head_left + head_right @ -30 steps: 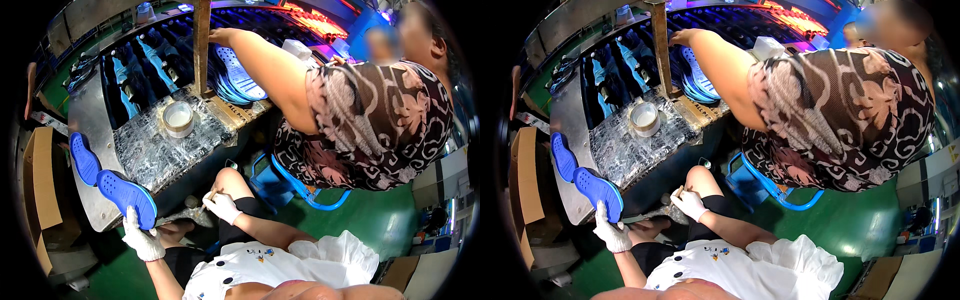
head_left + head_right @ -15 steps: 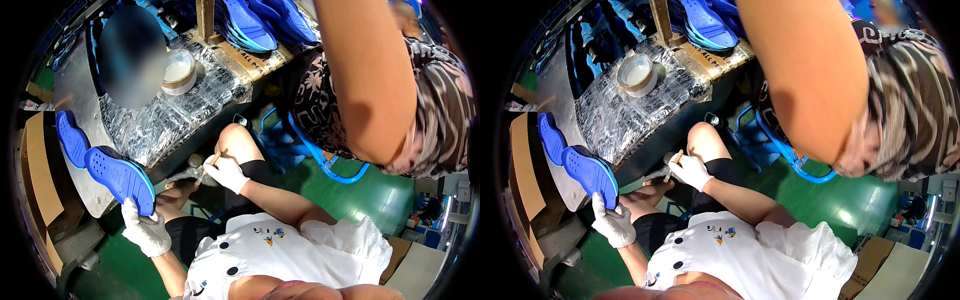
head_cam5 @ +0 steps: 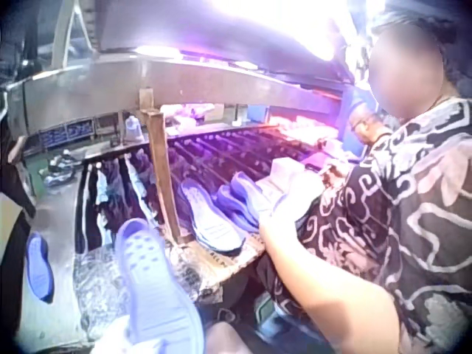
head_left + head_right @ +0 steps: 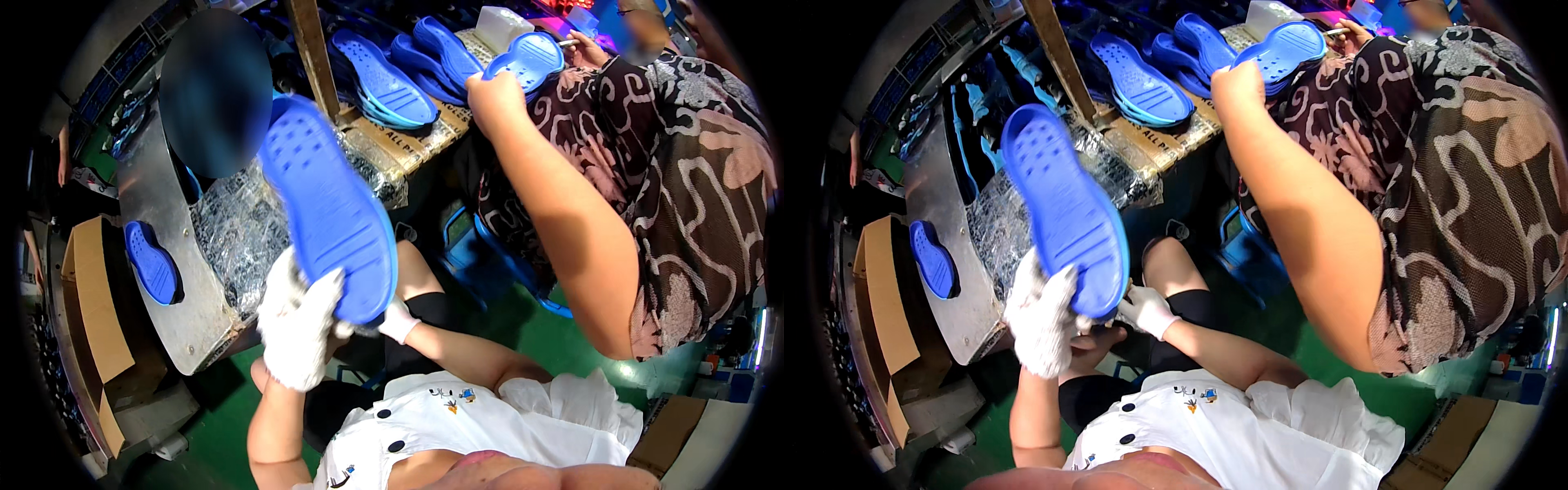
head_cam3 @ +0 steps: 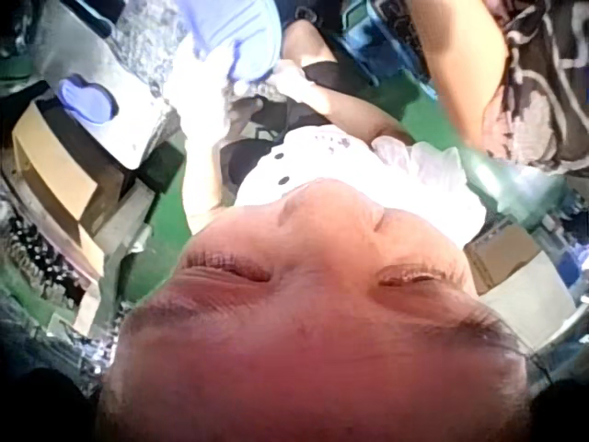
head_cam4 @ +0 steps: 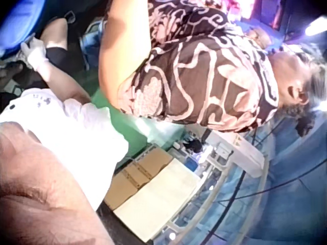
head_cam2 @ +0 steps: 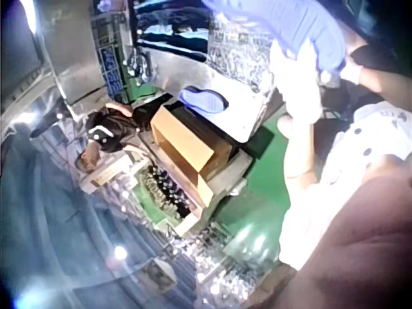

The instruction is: The person uses a brush to apply a substance along the edges of blue shoe soles at a factory workstation while other shoes move along a conveyor belt.

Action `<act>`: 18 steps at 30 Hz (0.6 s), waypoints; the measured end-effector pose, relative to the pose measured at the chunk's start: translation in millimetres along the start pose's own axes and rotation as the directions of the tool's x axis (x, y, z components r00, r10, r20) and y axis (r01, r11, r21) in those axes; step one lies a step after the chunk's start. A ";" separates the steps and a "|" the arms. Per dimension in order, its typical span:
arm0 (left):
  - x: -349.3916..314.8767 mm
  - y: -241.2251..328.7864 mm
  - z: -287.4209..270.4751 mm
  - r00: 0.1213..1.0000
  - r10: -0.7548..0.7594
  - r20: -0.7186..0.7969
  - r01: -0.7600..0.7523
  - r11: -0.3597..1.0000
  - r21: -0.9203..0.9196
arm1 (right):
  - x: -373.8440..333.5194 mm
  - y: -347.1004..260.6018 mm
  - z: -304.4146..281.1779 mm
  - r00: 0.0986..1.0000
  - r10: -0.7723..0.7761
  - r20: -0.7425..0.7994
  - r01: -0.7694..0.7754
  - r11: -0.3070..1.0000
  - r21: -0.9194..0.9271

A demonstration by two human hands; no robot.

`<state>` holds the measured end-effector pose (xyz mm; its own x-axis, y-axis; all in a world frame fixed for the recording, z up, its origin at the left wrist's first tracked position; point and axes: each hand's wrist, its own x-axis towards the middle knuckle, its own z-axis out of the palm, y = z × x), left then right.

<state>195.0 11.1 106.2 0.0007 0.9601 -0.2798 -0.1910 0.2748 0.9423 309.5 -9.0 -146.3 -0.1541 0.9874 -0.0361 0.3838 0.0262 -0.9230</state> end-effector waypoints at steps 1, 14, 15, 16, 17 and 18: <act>11.2 8.0 17.1 1.000 -0.022 0.019 0.022 1.000 -0.013 | 0.0 5.1 5.8 0.999 -0.026 -0.045 0.031 0.992 0.123; 194.4 30.7 159.2 0.932 0.271 0.239 -0.327 0.914 0.241 | -3.2 -14.6 4.1 0.996 0.031 0.089 -0.023 0.995 -0.094; 214.1 20.1 167.1 0.908 0.318 0.272 -0.394 0.869 0.299 | -6.7 -14.4 1.9 0.995 0.036 0.097 -0.028 0.996 -0.082; 222.5 17.2 178.3 0.920 0.306 0.247 -0.372 0.880 0.295 | -6.9 -13.6 -2.0 0.994 0.045 0.096 -0.037 0.996 -0.078; 228.7 16.4 187.6 0.930 0.293 0.223 -0.351 0.889 0.295 | -8.6 -13.9 -1.5 0.993 0.048 0.104 -0.040 0.996 -0.074; 231.9 17.8 194.1 0.935 0.294 0.200 -0.335 0.917 0.215 | -9.1 -13.4 -1.2 0.993 0.052 0.106 -0.045 0.996 -0.072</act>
<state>382.3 248.9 93.7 0.1408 0.9887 0.0522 0.0358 -0.0578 0.9977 306.8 -18.1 -133.2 -0.2299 0.9652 -0.1248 0.4551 -0.0067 -0.8904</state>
